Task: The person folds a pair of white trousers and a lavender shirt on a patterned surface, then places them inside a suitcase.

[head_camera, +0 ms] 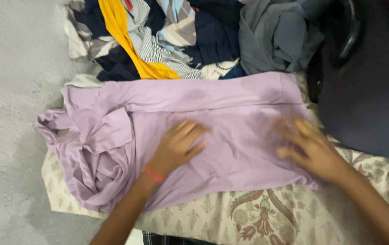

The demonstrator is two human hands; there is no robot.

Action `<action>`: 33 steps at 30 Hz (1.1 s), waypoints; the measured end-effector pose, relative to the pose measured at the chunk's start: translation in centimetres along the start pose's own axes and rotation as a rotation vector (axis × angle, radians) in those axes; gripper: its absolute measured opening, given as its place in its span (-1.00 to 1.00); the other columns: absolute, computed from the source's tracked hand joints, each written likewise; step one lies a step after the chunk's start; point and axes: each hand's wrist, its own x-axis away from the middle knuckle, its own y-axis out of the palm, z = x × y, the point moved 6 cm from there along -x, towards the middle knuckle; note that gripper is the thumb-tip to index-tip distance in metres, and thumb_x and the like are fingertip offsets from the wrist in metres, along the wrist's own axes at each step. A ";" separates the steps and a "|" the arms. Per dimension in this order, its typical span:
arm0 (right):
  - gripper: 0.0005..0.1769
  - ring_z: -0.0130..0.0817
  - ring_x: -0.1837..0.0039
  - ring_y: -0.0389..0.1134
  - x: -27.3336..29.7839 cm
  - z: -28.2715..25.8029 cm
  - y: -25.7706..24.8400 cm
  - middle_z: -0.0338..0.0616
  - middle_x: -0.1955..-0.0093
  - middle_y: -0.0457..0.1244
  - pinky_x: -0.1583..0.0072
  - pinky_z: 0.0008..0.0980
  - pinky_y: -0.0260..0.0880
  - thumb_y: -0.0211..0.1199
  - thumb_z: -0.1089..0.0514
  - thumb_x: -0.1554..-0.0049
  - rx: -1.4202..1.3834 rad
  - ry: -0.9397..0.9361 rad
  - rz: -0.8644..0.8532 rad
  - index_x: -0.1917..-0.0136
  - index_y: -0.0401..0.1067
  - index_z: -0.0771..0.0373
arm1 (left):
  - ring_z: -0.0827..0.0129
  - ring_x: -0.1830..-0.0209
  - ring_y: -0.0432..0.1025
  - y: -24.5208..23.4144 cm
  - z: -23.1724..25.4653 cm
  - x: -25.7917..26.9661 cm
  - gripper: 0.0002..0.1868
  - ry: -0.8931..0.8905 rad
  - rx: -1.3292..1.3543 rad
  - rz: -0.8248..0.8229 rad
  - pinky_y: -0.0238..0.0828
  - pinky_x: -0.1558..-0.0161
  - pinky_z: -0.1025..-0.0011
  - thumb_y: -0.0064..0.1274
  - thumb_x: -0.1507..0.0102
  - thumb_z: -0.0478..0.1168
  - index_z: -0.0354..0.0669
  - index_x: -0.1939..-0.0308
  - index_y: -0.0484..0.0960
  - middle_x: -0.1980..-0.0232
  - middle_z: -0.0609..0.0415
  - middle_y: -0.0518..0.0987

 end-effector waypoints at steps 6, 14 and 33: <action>-0.33 -0.22 -0.26 0.37 9.1 -1.7 -1.1 -0.19 -0.27 0.33 -0.27 -0.22 0.42 0.49 -0.12 0.13 0.032 -0.152 -0.009 -0.25 0.53 0.04 | 0.14 0.13 0.47 -4.6 3.9 8.6 -0.51 -0.020 0.051 -0.520 0.44 0.16 0.24 0.17 -0.22 0.17 -0.16 0.06 0.56 0.11 0.00 0.53; -0.53 -0.33 -0.13 0.50 6.9 -4.3 -3.9 -0.28 -0.19 0.42 -0.15 -0.33 0.52 0.43 -0.12 0.04 0.040 0.072 -0.201 -0.14 0.62 0.00 | 0.24 0.08 0.53 -9.3 3.6 11.8 -0.71 -0.243 0.017 -0.653 0.46 0.13 0.26 0.18 -0.25 -0.02 -0.05 0.05 0.61 0.09 0.12 0.59; -0.44 -0.19 -0.28 0.42 -19.9 -33.8 5.6 -0.07 -0.19 0.40 -0.32 -0.25 0.37 0.19 0.19 0.08 -0.715 -0.614 -0.027 -0.24 0.48 0.22 | 0.43 -0.20 0.48 -16.5 -9.1 10.0 -0.66 -0.503 0.610 0.262 0.37 -0.28 0.42 0.02 -0.43 -0.15 -0.26 -0.22 0.55 -0.15 0.11 0.58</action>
